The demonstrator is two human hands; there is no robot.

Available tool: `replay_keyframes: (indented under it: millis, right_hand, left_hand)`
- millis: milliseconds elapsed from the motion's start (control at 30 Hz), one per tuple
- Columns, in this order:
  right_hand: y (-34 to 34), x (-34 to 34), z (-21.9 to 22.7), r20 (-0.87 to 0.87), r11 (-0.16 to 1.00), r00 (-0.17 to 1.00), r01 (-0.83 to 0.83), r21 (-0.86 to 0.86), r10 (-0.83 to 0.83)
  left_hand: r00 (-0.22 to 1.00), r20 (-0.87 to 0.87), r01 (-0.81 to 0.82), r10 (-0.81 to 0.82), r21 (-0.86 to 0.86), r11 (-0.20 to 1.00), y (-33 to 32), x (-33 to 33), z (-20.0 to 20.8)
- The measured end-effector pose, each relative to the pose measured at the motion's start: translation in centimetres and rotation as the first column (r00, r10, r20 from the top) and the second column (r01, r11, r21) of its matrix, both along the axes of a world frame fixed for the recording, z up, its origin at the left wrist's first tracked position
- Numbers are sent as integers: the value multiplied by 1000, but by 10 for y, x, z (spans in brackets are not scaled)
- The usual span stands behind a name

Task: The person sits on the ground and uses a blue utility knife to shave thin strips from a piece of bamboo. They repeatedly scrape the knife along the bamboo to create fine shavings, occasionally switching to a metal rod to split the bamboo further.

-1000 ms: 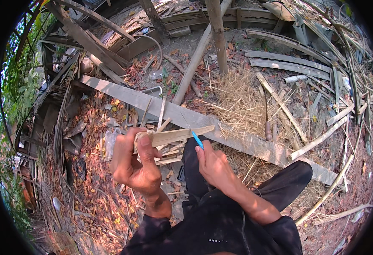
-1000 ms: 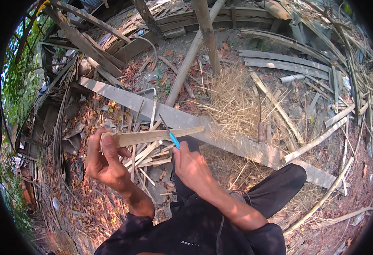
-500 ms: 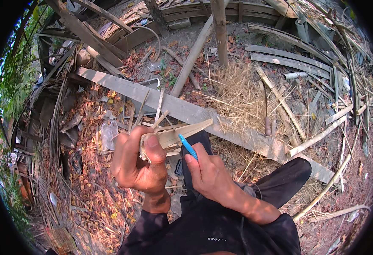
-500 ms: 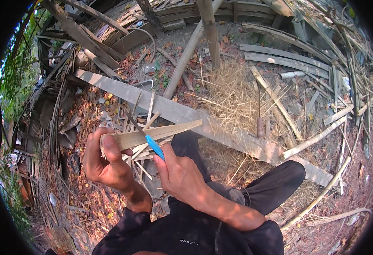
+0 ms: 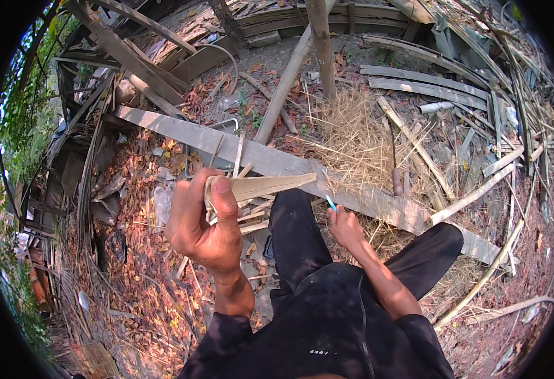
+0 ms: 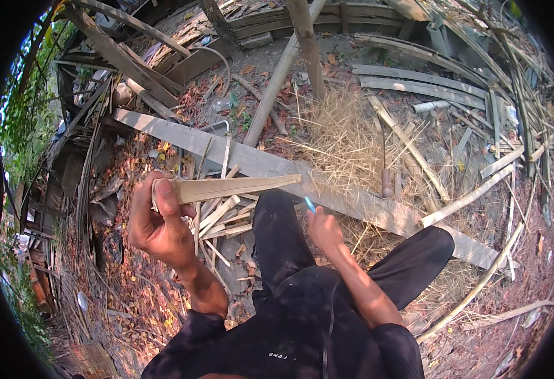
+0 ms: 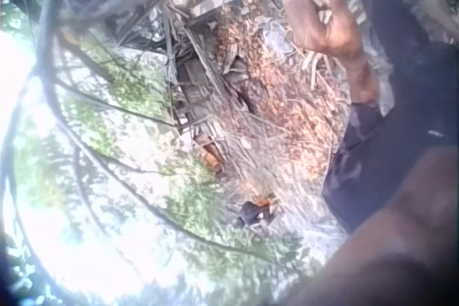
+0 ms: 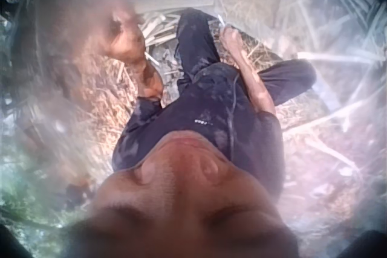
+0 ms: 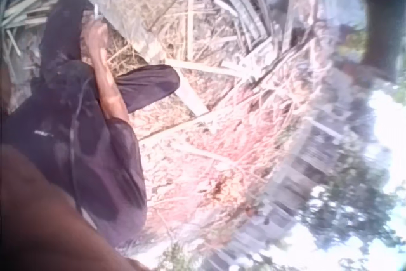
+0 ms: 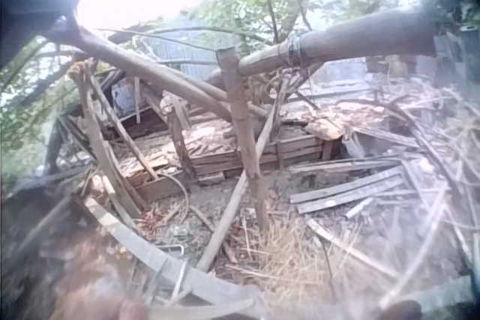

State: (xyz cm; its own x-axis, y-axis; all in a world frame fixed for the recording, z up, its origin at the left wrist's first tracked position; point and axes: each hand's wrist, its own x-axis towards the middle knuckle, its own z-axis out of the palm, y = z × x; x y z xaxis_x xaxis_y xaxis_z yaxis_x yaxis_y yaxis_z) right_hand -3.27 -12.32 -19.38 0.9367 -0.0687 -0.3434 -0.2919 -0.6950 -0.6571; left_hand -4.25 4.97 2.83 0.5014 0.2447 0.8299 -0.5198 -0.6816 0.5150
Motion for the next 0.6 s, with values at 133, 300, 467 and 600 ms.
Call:
replay_keyframes:
  millis: [133,300,467,600]
  right_hand:
    - [-4,-8,55,271,943,962,-126,308,40]
    - [13,-18,143,417,805,907,-294,516,63]
    - [44,-5,113,565,936,824,-232,263,45]
    - [47,6,43,401,970,911,-177,169,97]
  left_hand:
    - [1000,2,8,-8,-72,997,-3,9,-2]
    - [1000,12,20,-19,-81,996,-6,16,-2]
    - [999,-6,-44,44,-68,997,-4,16,-5]
    - [1000,16,24,-22,-167,986,-1,19,-7]
